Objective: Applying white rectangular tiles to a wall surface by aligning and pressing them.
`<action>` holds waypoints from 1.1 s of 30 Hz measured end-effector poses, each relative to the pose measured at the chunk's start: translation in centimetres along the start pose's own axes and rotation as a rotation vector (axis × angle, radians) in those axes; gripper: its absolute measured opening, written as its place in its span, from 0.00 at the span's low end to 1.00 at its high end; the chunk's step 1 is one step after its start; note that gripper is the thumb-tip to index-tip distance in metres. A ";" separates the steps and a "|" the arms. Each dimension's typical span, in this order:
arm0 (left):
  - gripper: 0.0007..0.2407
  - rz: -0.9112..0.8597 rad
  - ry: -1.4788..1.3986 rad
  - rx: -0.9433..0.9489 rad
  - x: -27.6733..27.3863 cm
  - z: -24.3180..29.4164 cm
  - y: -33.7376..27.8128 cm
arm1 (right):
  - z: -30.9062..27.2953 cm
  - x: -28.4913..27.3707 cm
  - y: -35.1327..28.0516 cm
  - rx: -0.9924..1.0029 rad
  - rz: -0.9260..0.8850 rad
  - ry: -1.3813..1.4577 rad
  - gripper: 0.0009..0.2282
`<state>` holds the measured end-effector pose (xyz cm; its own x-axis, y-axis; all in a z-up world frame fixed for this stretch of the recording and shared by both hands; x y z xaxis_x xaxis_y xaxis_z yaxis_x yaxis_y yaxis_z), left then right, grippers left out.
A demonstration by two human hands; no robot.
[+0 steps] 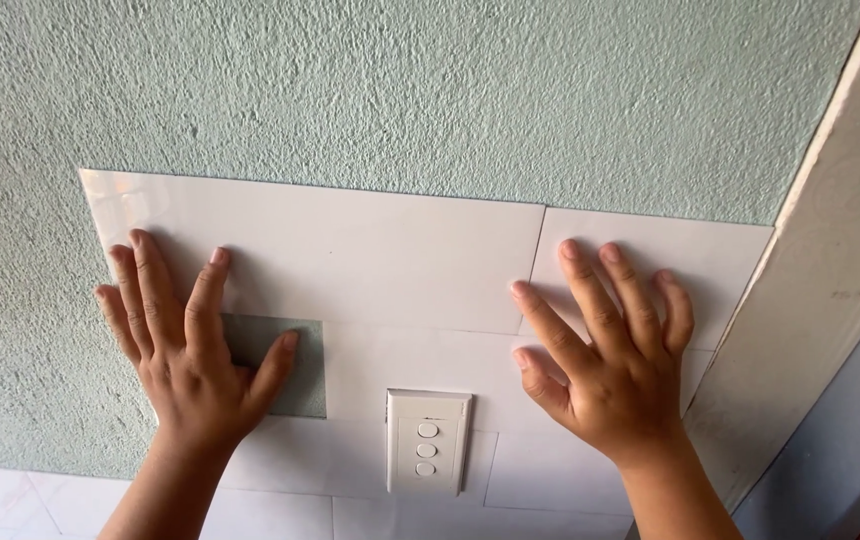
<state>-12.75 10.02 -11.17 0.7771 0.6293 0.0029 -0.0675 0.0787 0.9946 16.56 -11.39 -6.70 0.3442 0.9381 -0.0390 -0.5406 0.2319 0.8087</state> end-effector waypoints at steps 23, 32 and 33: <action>0.36 -0.003 -0.002 0.016 0.0 -0.1 0.1 | 0.0 0.0 0.0 0.006 0.012 0.004 0.19; 0.35 0.017 0.012 0.000 0.0 0.1 0.1 | -0.1 -0.1 0.1 -0.007 0.026 0.003 0.19; 0.35 0.019 0.021 -0.001 0.0 0.1 0.1 | 0.0 -0.1 0.1 -0.008 0.032 0.010 0.19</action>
<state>-12.68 9.92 -11.10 0.7623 0.6469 0.0199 -0.0827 0.0669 0.9943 16.46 -11.43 -6.67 0.3187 0.9477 -0.0189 -0.5577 0.2036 0.8047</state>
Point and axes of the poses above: each hand's wrist, its own y-axis towards the middle knuckle, its own x-axis out of the palm, z = x × y, the point moved 1 cm from there along y, towards the middle knuckle, and after that the axes turned 5 degrees about -x, right-handed, at the moved point
